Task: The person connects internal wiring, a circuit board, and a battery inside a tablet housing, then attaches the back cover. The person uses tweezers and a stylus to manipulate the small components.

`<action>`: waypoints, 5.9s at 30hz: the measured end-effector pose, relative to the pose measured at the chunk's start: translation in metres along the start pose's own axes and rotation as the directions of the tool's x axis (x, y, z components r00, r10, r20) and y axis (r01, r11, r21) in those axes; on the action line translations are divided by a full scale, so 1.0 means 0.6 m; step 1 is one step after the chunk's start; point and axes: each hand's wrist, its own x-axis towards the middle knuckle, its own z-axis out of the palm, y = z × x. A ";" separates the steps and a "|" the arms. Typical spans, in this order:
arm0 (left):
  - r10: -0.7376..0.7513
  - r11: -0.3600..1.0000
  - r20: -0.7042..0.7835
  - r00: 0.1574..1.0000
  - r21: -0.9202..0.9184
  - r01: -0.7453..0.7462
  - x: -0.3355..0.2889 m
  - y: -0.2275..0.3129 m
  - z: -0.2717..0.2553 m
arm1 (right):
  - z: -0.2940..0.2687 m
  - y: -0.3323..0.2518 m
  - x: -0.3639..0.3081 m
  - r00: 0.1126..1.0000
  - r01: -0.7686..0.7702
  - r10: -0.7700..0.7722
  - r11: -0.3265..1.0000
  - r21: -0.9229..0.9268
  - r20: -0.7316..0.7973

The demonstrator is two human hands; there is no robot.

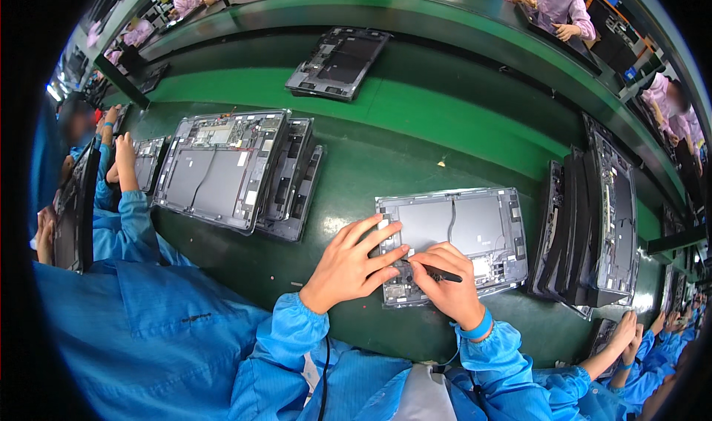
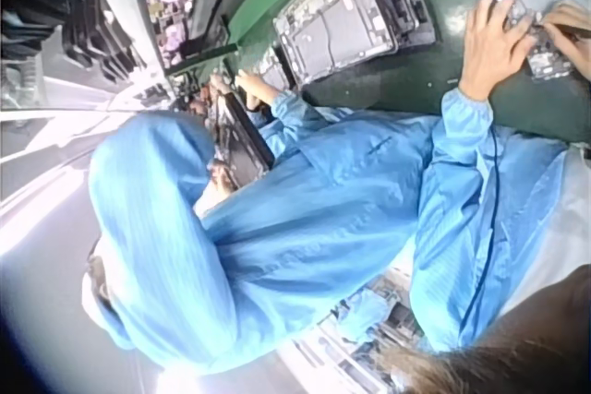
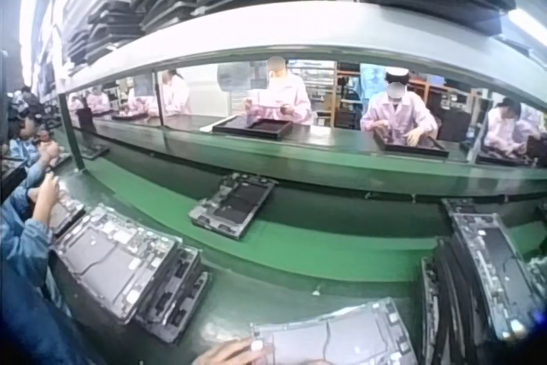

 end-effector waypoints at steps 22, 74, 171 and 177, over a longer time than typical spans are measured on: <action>-0.036 0.989 -0.038 0.999 -0.146 0.030 0.000 -0.007 0.006 | 0.002 -0.006 0.002 1.000 -0.007 0.009 0.997 -0.081 0.017; -0.148 0.984 -0.080 0.986 0.084 0.154 -0.014 0.032 0.020 | -0.001 -0.005 -0.001 0.993 0.119 -0.116 0.983 -0.143 0.027; -0.926 0.281 0.288 0.244 0.092 0.955 0.421 -0.649 -0.179 | -0.063 0.025 -0.045 0.949 -0.215 0.195 0.975 -0.054 -0.248; -0.902 0.195 0.264 0.343 -0.461 0.866 0.344 -0.774 -0.361 | -0.038 0.052 -0.045 0.969 -0.129 0.148 0.986 0.108 -0.196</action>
